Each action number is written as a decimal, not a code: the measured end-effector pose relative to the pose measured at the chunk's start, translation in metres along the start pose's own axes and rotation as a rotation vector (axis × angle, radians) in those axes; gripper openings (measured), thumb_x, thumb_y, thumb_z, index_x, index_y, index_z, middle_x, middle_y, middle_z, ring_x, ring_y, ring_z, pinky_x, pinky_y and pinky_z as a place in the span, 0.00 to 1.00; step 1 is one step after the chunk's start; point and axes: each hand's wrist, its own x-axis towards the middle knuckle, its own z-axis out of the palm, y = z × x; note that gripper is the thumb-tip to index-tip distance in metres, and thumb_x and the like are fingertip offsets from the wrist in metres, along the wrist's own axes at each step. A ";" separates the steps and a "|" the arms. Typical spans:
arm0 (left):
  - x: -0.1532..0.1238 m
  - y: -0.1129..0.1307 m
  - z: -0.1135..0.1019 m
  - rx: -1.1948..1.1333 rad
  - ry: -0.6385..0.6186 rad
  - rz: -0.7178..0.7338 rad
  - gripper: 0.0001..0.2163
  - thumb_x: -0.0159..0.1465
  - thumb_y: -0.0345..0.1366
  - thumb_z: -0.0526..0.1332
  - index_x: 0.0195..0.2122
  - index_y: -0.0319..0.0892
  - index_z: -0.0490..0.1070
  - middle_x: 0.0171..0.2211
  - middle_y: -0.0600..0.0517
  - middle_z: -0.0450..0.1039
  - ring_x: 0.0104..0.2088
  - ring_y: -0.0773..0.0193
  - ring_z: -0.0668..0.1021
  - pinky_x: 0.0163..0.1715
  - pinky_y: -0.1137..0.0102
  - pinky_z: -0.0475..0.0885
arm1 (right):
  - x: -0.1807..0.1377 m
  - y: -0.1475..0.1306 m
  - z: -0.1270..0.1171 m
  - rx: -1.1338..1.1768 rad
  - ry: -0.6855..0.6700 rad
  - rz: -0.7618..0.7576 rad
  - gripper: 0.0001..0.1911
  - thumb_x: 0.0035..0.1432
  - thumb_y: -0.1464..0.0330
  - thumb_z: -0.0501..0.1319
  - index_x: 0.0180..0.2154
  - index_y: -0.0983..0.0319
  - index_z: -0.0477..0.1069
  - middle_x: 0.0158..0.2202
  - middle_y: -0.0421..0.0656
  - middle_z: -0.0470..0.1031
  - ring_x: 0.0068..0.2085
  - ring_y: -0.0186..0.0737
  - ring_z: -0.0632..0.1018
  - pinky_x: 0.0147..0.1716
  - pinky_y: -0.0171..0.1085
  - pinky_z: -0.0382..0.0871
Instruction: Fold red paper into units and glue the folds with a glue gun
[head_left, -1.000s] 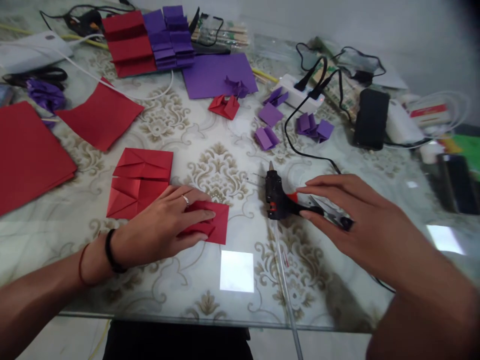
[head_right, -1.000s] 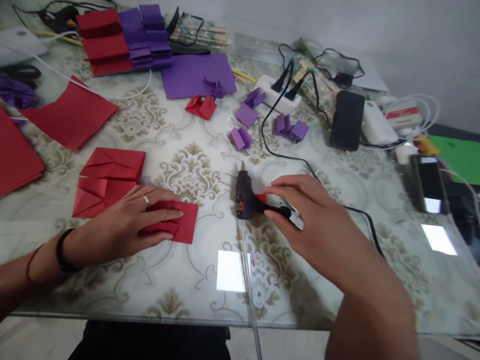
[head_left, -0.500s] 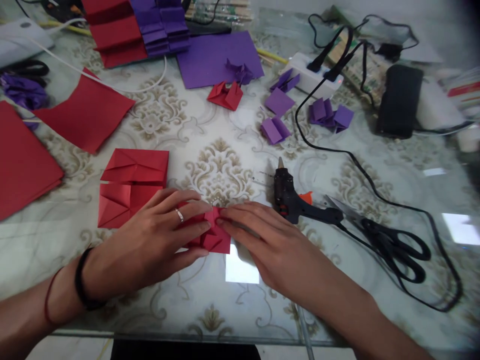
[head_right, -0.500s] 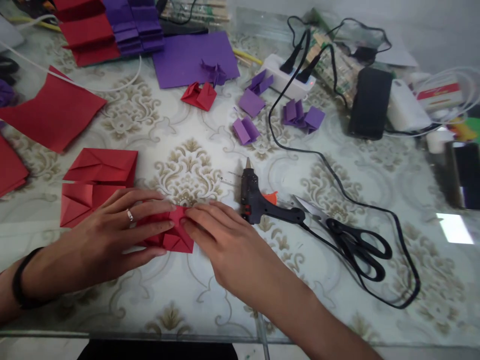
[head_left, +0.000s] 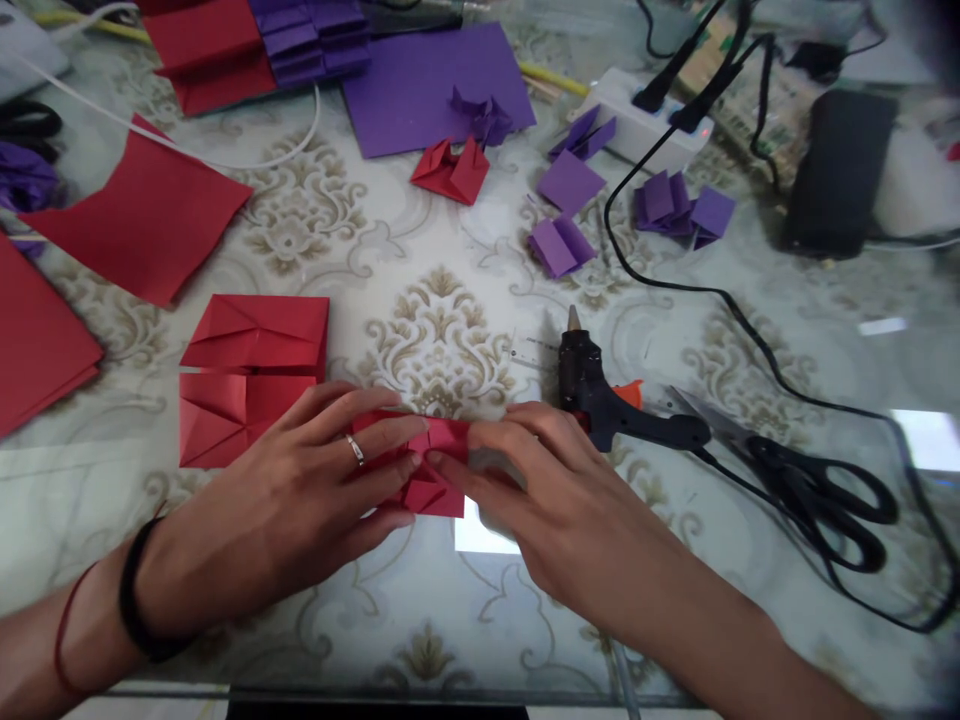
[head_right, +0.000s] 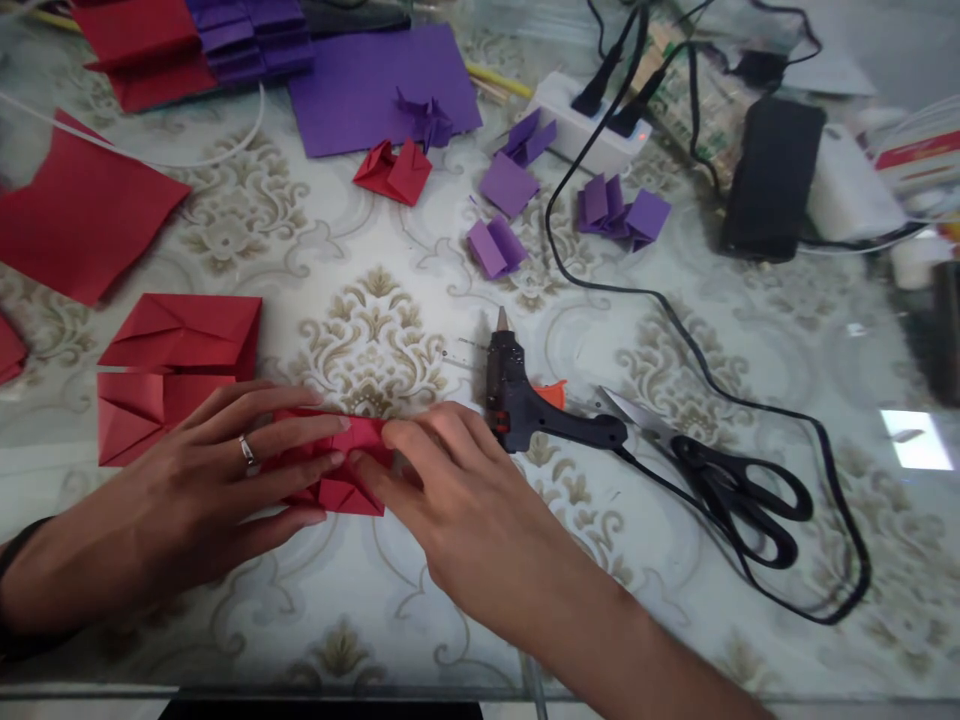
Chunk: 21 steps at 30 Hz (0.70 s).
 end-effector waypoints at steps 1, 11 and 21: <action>0.000 0.000 0.000 -0.005 -0.003 0.004 0.09 0.75 0.35 0.61 0.53 0.44 0.75 0.61 0.52 0.76 0.64 0.52 0.72 0.65 0.54 0.68 | 0.000 0.000 0.000 -0.006 0.004 0.008 0.35 0.50 0.89 0.53 0.59 0.67 0.75 0.50 0.53 0.75 0.51 0.54 0.67 0.52 0.54 0.73; 0.002 -0.005 0.004 0.049 -0.040 0.037 0.12 0.74 0.37 0.61 0.56 0.41 0.73 0.60 0.46 0.75 0.62 0.48 0.72 0.62 0.49 0.69 | 0.000 0.002 0.000 -0.015 0.015 0.025 0.32 0.52 0.87 0.54 0.57 0.67 0.76 0.44 0.51 0.75 0.45 0.51 0.67 0.45 0.49 0.69; 0.003 -0.004 0.003 0.047 -0.035 0.011 0.06 0.72 0.37 0.63 0.47 0.43 0.77 0.59 0.48 0.76 0.61 0.47 0.73 0.62 0.48 0.69 | 0.001 0.003 0.002 -0.036 0.006 0.046 0.35 0.52 0.87 0.55 0.60 0.65 0.75 0.43 0.50 0.75 0.45 0.51 0.66 0.46 0.49 0.65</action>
